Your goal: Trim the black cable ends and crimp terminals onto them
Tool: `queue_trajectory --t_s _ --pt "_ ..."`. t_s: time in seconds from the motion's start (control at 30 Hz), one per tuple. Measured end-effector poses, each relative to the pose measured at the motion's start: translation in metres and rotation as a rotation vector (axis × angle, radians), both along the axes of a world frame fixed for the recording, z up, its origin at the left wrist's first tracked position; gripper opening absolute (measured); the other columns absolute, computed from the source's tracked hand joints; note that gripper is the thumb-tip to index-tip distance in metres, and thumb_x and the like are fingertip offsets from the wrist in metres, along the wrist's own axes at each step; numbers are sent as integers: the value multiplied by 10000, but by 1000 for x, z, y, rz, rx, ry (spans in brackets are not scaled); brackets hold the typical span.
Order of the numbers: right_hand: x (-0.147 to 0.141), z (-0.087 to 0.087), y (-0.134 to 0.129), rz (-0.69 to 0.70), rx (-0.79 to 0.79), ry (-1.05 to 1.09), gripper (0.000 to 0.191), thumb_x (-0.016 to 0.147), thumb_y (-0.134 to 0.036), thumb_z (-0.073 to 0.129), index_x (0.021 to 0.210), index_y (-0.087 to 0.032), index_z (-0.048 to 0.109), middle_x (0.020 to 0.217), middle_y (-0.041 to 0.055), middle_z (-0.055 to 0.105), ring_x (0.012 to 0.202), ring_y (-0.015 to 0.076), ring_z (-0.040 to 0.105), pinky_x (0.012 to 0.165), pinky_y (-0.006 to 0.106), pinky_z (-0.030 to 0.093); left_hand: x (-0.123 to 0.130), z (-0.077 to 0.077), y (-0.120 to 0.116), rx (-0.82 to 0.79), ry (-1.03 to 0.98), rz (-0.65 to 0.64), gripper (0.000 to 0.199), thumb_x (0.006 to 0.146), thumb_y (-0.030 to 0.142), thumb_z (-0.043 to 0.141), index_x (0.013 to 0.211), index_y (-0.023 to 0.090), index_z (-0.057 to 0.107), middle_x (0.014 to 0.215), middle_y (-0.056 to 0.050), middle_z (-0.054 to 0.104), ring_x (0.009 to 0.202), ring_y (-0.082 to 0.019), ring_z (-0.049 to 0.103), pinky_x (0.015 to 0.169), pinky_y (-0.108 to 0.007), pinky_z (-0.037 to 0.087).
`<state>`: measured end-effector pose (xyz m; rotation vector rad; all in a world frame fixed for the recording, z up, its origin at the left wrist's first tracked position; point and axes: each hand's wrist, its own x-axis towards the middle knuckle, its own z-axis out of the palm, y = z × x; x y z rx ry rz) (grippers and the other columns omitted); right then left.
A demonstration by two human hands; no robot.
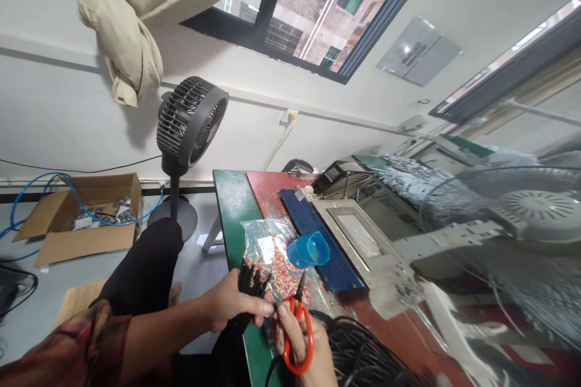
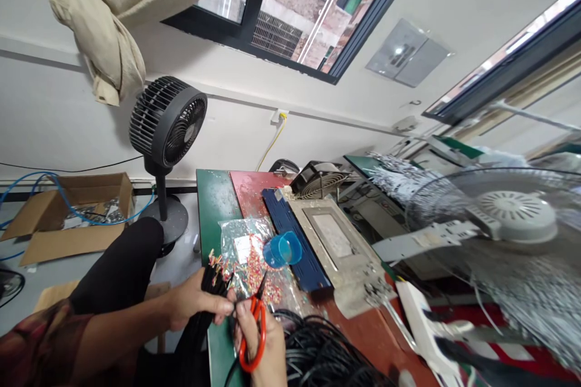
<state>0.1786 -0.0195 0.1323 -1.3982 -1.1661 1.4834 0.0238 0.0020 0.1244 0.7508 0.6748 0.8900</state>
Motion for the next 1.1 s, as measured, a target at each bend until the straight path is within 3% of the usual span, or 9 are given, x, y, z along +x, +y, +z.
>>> queue_trajectory --t_s 0.2,0.37,0.67,0.9,1.1 --pt "-8 8 -7 -91 -233 284 406 662 -522 694 591 -158 530 449 -50 462 342 33 339 345 165 222 0 5 0 18 -51 -49 204 583 267 712 657 111 603 505 7 548 471 -89 481 527 -213 371" --pt "-8 9 -8 -112 -337 351 424 604 -530 736 665 -154 552 467 -58 457 330 16 303 322 147 180 0 7 -2 -15 -82 -64 238 563 280 717 682 110 599 514 3 553 475 -95 477 530 -220 363" --pt "-12 5 -4 -133 -181 280 446 592 -564 723 564 -164 528 430 -48 447 346 38 325 334 171 207 2 4 -4 -37 -57 10 237 584 289 718 667 107 590 498 -2 542 492 -106 479 543 -224 357" --pt "-8 0 -3 4 -64 79 442 694 -572 633 560 -158 551 399 -21 468 366 80 400 403 211 274 5 1 -3 -76 -68 52 253 566 297 728 662 114 581 491 -5 532 482 -102 467 542 -226 352" --pt "-12 0 -6 -164 200 -201 410 643 -550 681 532 -172 568 428 -31 467 414 92 394 430 220 296 4 3 -2 -84 -80 65 288 554 321 736 684 124 571 492 7 519 472 -90 453 530 -220 330"
